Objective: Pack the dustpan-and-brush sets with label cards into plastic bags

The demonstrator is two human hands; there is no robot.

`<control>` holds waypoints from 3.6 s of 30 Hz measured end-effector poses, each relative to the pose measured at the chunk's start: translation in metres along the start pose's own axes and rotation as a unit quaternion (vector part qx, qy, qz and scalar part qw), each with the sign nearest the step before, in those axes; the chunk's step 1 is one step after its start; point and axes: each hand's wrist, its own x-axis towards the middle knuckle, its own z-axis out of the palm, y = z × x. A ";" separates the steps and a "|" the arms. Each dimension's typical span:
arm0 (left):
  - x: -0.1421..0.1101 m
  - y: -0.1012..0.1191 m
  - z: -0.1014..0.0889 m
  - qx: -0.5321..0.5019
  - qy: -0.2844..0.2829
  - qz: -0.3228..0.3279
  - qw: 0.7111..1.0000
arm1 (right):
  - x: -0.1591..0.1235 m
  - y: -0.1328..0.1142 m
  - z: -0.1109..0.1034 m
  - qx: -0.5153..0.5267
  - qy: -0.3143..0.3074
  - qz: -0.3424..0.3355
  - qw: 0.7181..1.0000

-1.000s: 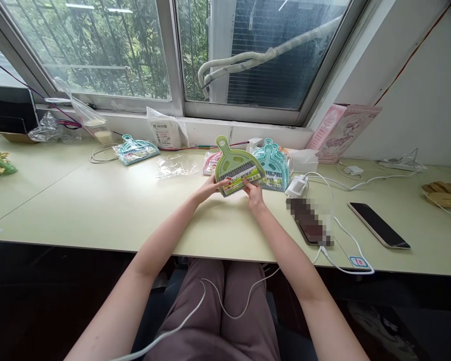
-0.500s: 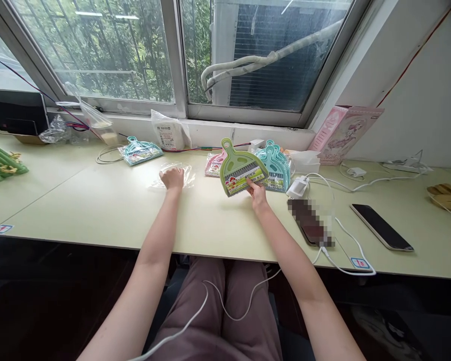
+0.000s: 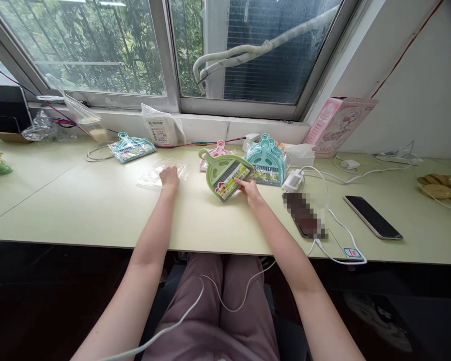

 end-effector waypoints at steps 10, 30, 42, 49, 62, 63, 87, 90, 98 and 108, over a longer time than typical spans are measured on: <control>-0.021 0.030 -0.012 -0.199 0.241 0.098 0.945 | -0.008 -0.004 0.011 -0.021 -0.041 0.035 0.998; -0.039 0.063 -0.019 -0.305 0.325 0.275 0.852 | -0.016 -0.006 0.021 -0.014 -0.052 -0.008 0.999; -0.031 0.044 -0.022 -0.312 0.334 0.054 0.888 | -0.011 -0.006 0.013 -0.058 0.061 -0.053 0.995; -0.018 0.031 -0.003 -0.256 0.296 0.037 0.919 | -0.015 -0.016 0.013 -0.069 0.010 -0.020 0.997; -0.020 0.062 0.014 -0.440 0.090 0.112 0.886 | -0.023 -0.014 0.023 -0.026 -0.037 -0.108 0.993; -0.021 0.065 0.016 -0.453 0.074 0.110 0.882 | -0.023 -0.012 0.024 -0.029 -0.036 -0.095 0.994; -0.034 0.066 -0.005 -0.392 0.179 0.226 0.874 | -0.013 -0.003 0.017 -0.109 -0.011 -0.025 0.994; -0.047 0.078 -0.011 -0.362 0.150 0.292 0.872 | -0.013 -0.002 0.019 -0.075 -0.018 -0.024 0.997; -0.057 0.072 -0.028 -0.470 0.374 0.012 0.799 | -0.007 -0.003 0.012 0.016 -0.025 -0.004 1.000; -0.024 0.046 -0.023 -0.749 -0.083 0.062 0.654 | -0.012 -0.001 0.017 -0.011 -0.093 0.011 0.996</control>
